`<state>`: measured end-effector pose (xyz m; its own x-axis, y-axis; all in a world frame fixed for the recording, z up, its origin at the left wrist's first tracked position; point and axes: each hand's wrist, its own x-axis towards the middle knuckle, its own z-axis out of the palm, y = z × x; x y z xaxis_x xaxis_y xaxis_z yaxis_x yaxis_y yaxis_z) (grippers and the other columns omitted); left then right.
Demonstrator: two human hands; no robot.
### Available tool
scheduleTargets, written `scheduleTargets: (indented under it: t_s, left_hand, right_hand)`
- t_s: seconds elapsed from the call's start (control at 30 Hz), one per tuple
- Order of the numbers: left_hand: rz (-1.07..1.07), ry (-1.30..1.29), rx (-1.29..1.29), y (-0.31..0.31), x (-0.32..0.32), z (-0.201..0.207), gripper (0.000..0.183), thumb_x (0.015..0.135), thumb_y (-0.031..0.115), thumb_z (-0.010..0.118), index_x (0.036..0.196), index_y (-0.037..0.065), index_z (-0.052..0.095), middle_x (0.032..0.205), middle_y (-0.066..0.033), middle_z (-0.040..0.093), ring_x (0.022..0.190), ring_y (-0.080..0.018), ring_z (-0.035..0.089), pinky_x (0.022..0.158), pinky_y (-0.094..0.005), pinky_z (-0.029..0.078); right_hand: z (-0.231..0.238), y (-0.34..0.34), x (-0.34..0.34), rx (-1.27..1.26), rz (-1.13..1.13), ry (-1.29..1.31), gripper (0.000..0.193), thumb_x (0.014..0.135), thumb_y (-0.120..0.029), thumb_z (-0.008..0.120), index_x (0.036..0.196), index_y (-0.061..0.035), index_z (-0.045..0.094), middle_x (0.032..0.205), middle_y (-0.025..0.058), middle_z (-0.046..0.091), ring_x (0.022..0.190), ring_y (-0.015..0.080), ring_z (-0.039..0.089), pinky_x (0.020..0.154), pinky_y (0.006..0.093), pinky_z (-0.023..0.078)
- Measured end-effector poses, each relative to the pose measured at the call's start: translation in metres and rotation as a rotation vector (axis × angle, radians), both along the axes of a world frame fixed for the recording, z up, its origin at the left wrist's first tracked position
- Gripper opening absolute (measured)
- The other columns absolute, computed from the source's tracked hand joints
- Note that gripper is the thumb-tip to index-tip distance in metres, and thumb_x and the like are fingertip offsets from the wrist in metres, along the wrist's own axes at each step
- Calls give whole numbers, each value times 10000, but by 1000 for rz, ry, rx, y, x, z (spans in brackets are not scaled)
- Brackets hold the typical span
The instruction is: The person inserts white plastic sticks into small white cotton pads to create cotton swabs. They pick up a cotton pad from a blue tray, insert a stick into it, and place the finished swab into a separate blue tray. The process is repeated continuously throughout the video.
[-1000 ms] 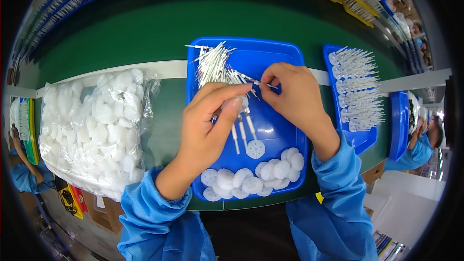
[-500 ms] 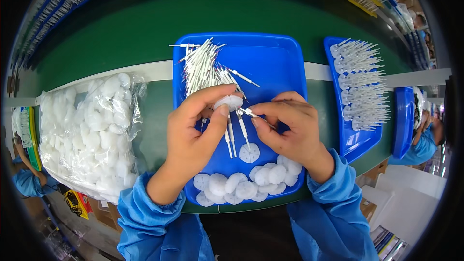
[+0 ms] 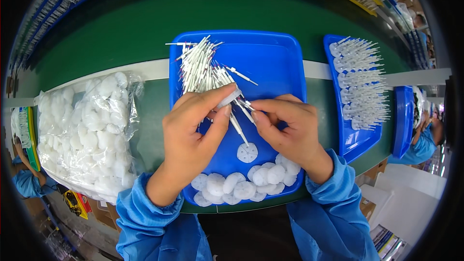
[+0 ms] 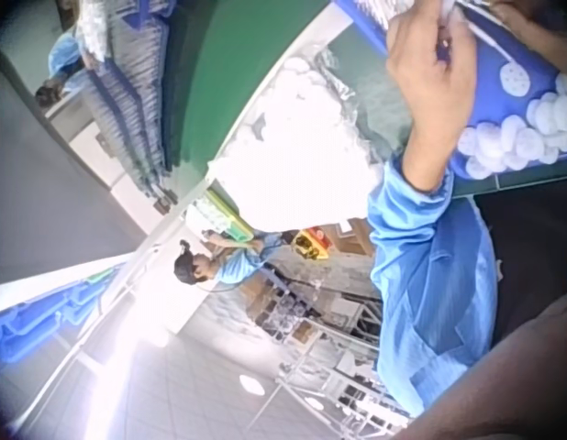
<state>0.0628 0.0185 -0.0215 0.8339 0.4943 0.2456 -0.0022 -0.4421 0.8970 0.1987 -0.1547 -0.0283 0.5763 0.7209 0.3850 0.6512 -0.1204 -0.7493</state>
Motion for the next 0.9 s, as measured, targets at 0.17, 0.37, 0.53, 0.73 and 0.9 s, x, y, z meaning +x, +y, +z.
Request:
scheduleTargets:
  t_s: [0.17, 0.37, 0.53, 0.73, 0.9]
  left_hand:
    - [9, -17, 78, 1, 1, -1, 366, 918, -43, 771, 1268, 54, 815, 1105, -107, 824, 850, -213, 711, 800, -335, 581]
    - [-17, -47, 185, 2, 3, -4, 356, 903, -40, 775, 1244, 53, 821, 1120, -126, 828, 870, -254, 728, 796, -358, 587]
    - [-13, 5, 125, 1, 1, 0, 351, 893, -36, 783, 1231, 49, 824, 1076, -128, 830, 859, -262, 740, 796, -371, 587]
    - [-54, -83, 301, 0, 3, -4, 366, 875, -30, 793, 1231, 50, 825, 1042, -119, 826, 820, -274, 730, 766, -372, 586]
    - [-74, -38, 420, -5, 0, -5, 369, 864, -19, 801, 1230, 26, 817, 881, -118, 787, 739, -265, 707, 684, -374, 568]
  right_hand:
    - [0, 1, -1, -31, 21, -41, 187, 838, -67, 875, 1017, -97, 831, 628, 8, 665, 539, 192, 641, 629, 339, 509]
    - [2, -1, 1, -41, 16, -69, 179, 838, -72, 874, 1009, -100, 830, 631, 5, 664, 545, 188, 643, 620, 337, 501]
    - [3, 1, 0, -60, -3, -61, 158, 854, -106, 883, 1002, -109, 828, 628, -2, 659, 546, 184, 644, 615, 334, 499]
    - [0, 1, 0, -149, -15, -51, 129, 870, -167, 897, 958, -123, 814, 671, 10, 708, 582, 201, 688, 634, 347, 524]
    - [-6, 2, -1, -114, -93, -208, 129, 857, -185, 902, 915, -120, 806, 751, 38, 775, 640, 237, 735, 666, 366, 552]
